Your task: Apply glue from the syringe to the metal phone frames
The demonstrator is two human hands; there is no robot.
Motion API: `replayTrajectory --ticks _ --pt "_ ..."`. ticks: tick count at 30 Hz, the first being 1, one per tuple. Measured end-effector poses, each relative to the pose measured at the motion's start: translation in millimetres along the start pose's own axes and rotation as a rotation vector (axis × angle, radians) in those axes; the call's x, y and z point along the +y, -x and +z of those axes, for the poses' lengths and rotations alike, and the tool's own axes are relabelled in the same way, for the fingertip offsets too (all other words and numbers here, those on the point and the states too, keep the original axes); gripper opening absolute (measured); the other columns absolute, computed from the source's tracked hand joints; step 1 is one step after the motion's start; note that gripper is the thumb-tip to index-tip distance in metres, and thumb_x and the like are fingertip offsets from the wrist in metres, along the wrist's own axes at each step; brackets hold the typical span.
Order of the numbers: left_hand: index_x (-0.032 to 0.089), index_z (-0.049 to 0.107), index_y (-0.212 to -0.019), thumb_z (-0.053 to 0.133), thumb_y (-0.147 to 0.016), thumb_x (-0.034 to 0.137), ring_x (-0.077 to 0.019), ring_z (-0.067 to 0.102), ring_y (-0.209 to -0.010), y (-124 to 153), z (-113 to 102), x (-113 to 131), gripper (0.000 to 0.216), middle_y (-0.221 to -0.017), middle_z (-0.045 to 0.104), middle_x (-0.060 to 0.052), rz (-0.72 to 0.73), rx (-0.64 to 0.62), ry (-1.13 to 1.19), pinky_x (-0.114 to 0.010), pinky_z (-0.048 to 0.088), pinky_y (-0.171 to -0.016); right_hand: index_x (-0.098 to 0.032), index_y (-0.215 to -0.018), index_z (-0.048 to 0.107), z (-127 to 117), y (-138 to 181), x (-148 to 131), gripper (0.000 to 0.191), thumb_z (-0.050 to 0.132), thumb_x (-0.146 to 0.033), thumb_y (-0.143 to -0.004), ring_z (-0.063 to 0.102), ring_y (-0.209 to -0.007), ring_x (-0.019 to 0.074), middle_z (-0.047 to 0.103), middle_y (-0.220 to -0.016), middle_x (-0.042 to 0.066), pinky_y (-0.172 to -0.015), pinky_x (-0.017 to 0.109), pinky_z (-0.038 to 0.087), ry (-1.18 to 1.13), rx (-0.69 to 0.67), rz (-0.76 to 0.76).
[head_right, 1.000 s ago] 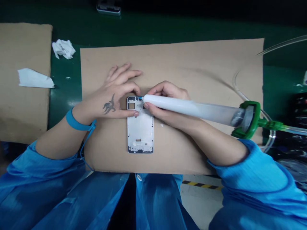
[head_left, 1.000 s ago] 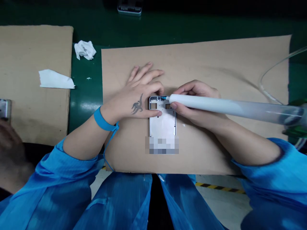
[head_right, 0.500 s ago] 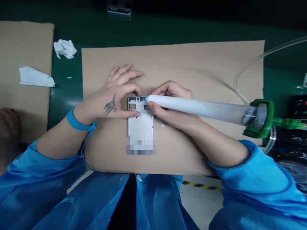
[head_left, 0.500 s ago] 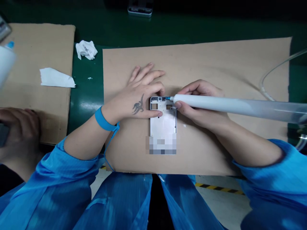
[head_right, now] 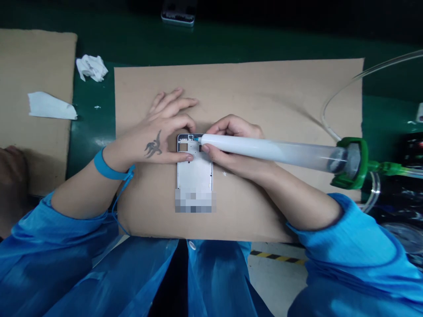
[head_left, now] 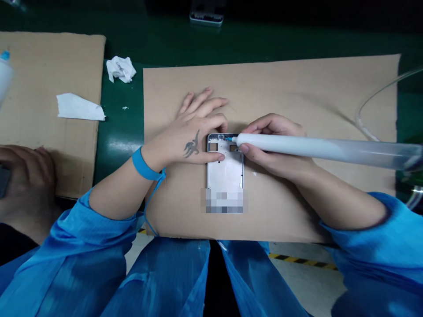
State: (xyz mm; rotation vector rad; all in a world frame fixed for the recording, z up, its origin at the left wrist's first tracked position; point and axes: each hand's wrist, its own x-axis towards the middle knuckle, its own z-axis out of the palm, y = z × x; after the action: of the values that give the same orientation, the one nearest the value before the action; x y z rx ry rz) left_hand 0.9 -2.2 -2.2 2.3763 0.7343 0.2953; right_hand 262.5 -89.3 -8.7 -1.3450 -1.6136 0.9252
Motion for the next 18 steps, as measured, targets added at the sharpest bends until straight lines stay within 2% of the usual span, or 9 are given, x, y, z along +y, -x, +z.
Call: replayTrajectory --ticks 10,18 --pt "0.029 0.073 -0.122 0.084 -0.089 0.079 -0.0518 0.023 -0.177 0.1 -0.5 -0.1 0.061 -0.179 0.049 -0.012 0.003 -0.003 0.005 -0.08 0.006 -0.143 -0.028 -0.096 0.077 0.7 -1.6 -0.8 0.032 0.1 -0.045 -0.082 0.072 -0.065 0.0171 0.083 -0.086 0.0 -0.054 0.031 0.051 -0.019 -0.015 -0.024" --pt "0.03 0.072 -0.119 0.085 -0.087 0.079 -0.0503 0.023 -0.177 0.2 -2.4 3.3 0.06 -0.179 0.051 -0.012 -0.017 -0.004 0.011 -0.079 0.005 -0.143 -0.029 -0.096 0.078 0.5 -1.5 -2.4 0.038 0.101 -0.055 -0.081 0.072 -0.065 0.0185 0.084 -0.087 0.002 -0.053 0.033 0.055 0.001 -0.023 -0.004"
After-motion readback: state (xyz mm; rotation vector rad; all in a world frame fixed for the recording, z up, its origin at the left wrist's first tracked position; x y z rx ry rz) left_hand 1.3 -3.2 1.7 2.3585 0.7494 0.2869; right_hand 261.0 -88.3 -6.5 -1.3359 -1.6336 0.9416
